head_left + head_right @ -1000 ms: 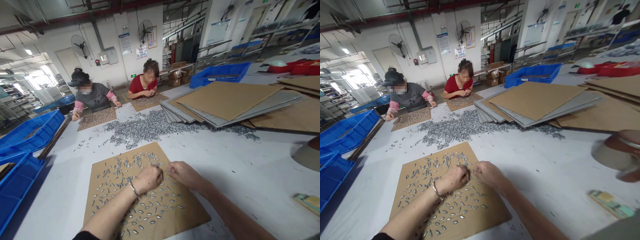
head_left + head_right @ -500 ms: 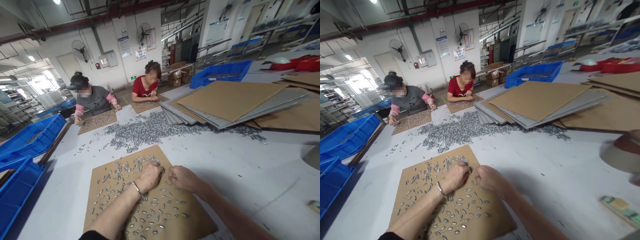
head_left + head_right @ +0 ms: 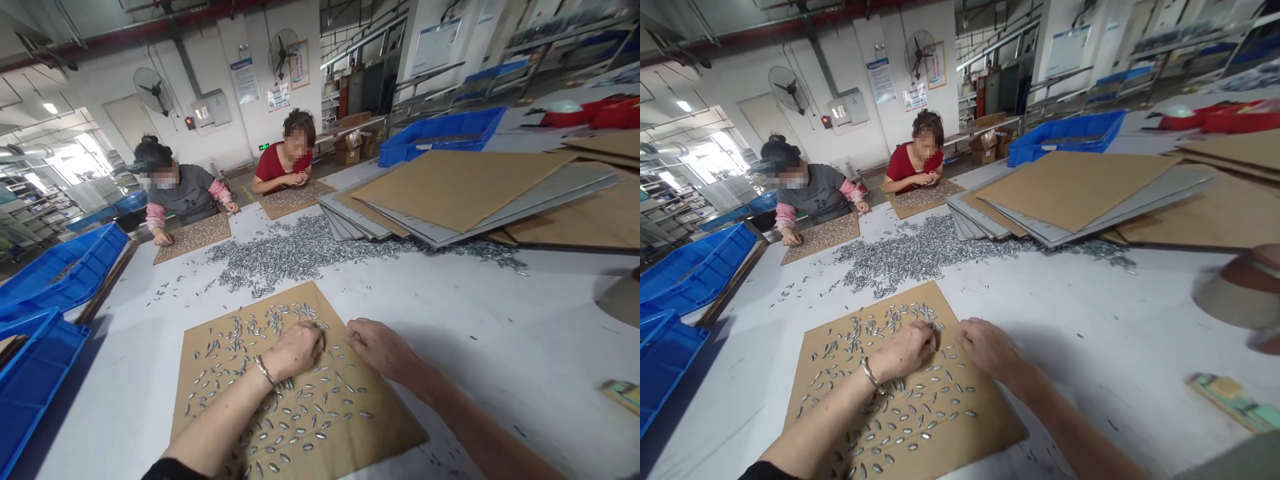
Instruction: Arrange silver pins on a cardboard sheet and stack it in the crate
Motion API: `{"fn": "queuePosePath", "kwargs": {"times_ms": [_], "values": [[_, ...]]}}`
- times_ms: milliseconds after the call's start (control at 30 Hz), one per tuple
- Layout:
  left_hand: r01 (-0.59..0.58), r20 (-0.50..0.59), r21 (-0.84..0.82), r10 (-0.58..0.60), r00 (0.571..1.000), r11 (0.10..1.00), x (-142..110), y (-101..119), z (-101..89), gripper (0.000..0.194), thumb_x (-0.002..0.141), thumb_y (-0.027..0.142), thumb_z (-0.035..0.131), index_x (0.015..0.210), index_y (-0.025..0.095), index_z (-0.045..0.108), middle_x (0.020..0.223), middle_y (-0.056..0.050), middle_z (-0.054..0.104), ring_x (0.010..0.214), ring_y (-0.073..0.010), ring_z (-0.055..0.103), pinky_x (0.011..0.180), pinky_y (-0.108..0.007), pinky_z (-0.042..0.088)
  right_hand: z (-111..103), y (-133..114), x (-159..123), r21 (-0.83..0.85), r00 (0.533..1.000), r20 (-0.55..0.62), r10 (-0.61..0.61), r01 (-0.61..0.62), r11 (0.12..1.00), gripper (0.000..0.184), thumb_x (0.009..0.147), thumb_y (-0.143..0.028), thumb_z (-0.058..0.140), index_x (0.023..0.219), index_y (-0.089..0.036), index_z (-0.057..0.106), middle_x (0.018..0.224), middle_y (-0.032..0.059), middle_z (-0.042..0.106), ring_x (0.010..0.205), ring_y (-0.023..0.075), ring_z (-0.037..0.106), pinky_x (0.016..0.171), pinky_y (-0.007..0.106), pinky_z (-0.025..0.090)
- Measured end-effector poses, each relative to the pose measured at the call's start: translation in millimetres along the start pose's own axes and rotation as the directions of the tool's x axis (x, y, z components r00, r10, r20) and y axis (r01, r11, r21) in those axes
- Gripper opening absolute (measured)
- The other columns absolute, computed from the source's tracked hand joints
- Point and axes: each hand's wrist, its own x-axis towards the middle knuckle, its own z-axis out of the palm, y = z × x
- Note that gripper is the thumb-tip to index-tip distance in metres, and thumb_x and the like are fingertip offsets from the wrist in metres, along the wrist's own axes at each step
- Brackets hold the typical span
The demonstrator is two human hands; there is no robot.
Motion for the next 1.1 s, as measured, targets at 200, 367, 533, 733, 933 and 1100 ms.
{"fn": "queuePosePath", "kwargs": {"times_ms": [200,367,533,733,933,1100], "values": [[0.094,0.092,-0.031,-0.090,0.992,0.995,2.3,3.1,10.8,0.022,0.084,0.008,0.055,0.088,0.020,0.073,0.092,-0.007,0.079,0.084,-0.0214,0.072,0.077,-0.029,0.055,9.2,-1.4,15.0,-0.007,1.000,0.002,0.007,-0.007,1.000,0.021,0.097,-0.019,0.046,0.087,-0.021,0.064,0.093,0.0057,0.074,0.090,0.0198,0.066,0.079,0.028,0.041],[0.135,0.046,-0.008,-0.135,0.990,0.991,-0.3,9.3,10.3,0.021,0.089,0.013,0.054,0.094,0.020,0.073,0.097,-0.011,0.080,0.088,-0.0259,0.073,0.078,-0.034,0.055,19.1,-5.4,34.8,-0.073,1.000,0.029,-0.002,0.005,0.997,0.021,0.101,-0.021,0.048,0.096,-0.018,0.068,0.100,0.0073,0.076,0.096,0.0203,0.068,0.080,0.028,0.040],[0.177,-0.043,-0.026,-0.178,0.983,0.984,-3.6,-3.0,-7.1,0.025,0.094,0.014,0.048,0.094,0.019,0.072,0.098,-0.010,0.079,0.087,-0.0219,0.072,0.079,-0.029,0.053,18.2,-14.8,44.1,-0.164,0.996,0.076,0.043,-0.030,0.986,0.022,0.100,-0.018,0.048,0.101,-0.017,0.070,0.104,0.0114,0.076,0.097,0.0220,0.070,0.078,0.028,0.040],[0.203,-0.128,-0.019,-0.204,0.970,0.979,-5.1,-24.1,-21.1,0.025,0.090,0.010,0.048,0.093,0.017,0.072,0.101,-0.011,0.078,0.093,-0.0225,0.070,0.084,-0.029,0.052,9.0,-19.1,35.4,-0.177,0.991,0.118,0.061,-0.039,0.983,0.021,0.098,-0.017,0.049,0.096,-0.018,0.070,0.103,0.0114,0.077,0.096,0.0223,0.069,0.076,0.029,0.040],[0.155,-0.114,0.002,-0.153,0.982,0.988,3.1,-17.8,-4.4,0.023,0.087,0.007,0.053,0.090,0.019,0.072,0.102,-0.008,0.077,0.097,-0.0209,0.069,0.087,-0.028,0.052,11.0,-17.5,28.7,-0.184,0.993,0.112,0.040,-0.019,0.983,0.022,0.096,-0.016,0.049,0.087,-0.020,0.069,0.096,0.0098,0.077,0.088,0.0217,0.068,0.073,0.030,0.038],[0.131,-0.120,0.083,-0.120,0.985,0.988,11.4,-9.6,6.9,0.022,0.093,0.008,0.050,0.092,0.017,0.070,0.105,-0.012,0.075,0.097,-0.0220,0.070,0.087,-0.031,0.054,6.2,-10.1,22.3,-0.086,0.999,0.010,0.034,-0.034,0.996,0.020,0.093,-0.017,0.050,0.086,-0.022,0.068,0.093,0.0067,0.075,0.088,0.0205,0.066,0.075,0.029,0.039]]}}
